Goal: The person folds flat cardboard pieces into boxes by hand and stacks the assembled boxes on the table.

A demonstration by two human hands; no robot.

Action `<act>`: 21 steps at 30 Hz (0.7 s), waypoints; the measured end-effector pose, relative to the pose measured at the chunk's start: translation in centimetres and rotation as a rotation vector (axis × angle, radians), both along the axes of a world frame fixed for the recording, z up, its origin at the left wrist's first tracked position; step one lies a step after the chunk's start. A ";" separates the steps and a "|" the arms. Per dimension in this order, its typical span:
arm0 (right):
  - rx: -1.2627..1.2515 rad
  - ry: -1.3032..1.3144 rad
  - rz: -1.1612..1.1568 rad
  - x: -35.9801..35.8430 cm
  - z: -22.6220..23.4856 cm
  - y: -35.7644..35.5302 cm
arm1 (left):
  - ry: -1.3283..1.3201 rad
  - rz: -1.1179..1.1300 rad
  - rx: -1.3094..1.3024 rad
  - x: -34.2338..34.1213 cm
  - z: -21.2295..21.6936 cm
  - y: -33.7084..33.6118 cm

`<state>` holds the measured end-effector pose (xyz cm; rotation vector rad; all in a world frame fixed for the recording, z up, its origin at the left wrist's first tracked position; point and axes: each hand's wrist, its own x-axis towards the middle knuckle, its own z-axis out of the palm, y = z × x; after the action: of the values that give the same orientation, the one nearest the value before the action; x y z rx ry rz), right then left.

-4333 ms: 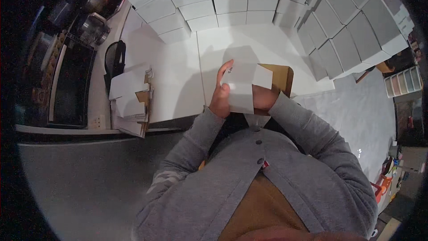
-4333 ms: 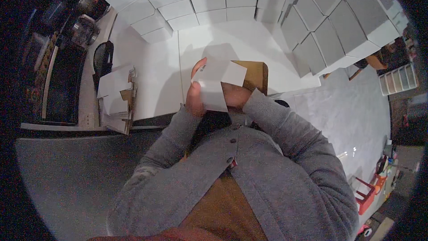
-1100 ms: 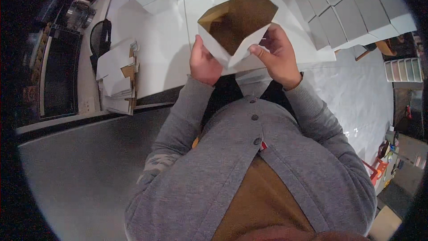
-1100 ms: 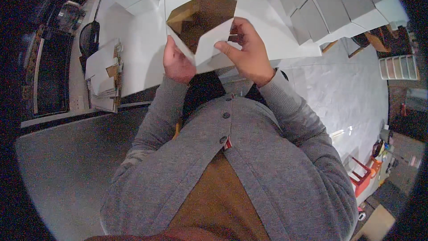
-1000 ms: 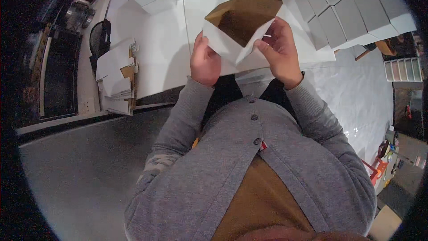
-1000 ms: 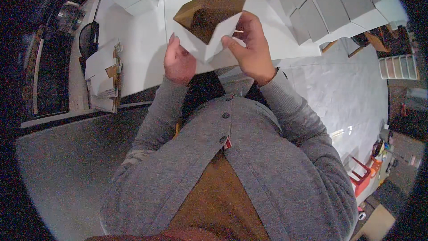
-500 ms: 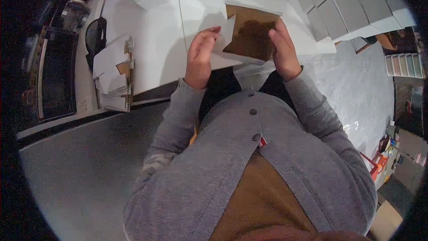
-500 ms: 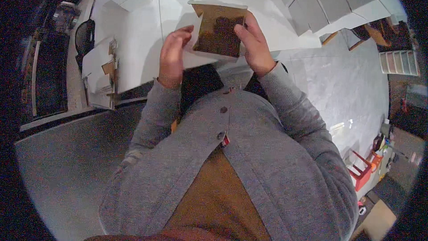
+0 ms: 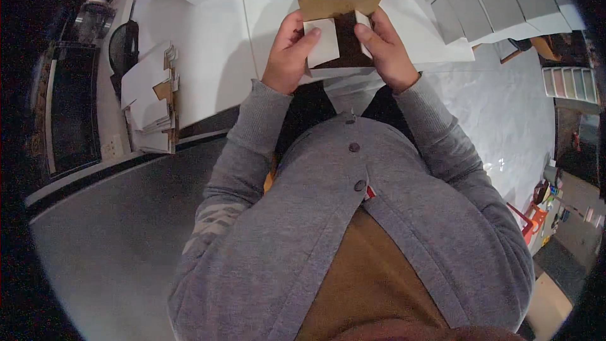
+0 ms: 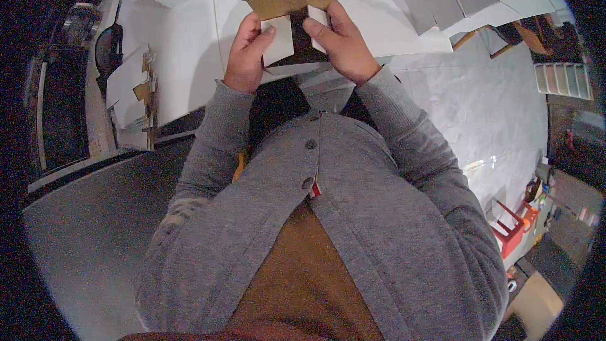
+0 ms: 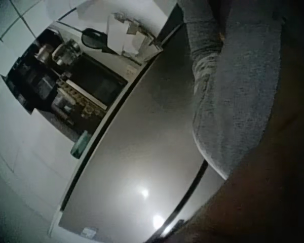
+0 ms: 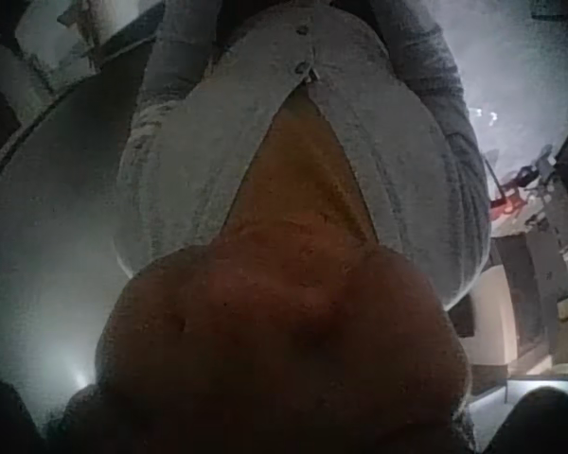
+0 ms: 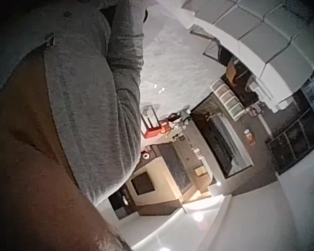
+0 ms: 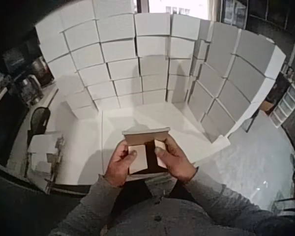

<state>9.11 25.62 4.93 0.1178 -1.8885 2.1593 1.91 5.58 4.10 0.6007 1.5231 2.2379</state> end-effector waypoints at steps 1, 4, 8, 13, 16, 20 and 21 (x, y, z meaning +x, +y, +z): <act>-0.016 -0.017 0.000 -0.1 -0.2 0.0 | 0.012 0.006 -0.008 0.0 -0.1 -0.1; -0.063 -0.063 0.000 -0.4 -0.5 0.1 | 0.055 0.026 -0.032 -0.1 -0.4 -0.3; -0.038 -0.076 0.002 -0.5 -1.5 0.7 | 0.017 0.050 -0.061 -0.4 -1.7 -0.5; -0.147 -0.010 0.058 -0.7 -1.7 0.9 | 0.105 0.065 0.004 0.3 -0.6 0.4; -0.267 0.010 0.149 -0.7 -1.8 1.5 | 0.170 0.075 -0.012 0.2 -0.8 0.1; -0.504 -0.005 0.347 -0.3 -1.9 2.9 | 0.263 0.077 -0.127 -0.2 -1.5 -0.2; -0.412 0.044 0.336 -0.3 -2.3 2.9 | 0.267 0.077 -0.124 -0.2 -1.5 -0.1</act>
<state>8.80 28.50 2.58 0.4202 -1.4416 2.6931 1.73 5.47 2.61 0.8432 1.8272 2.1666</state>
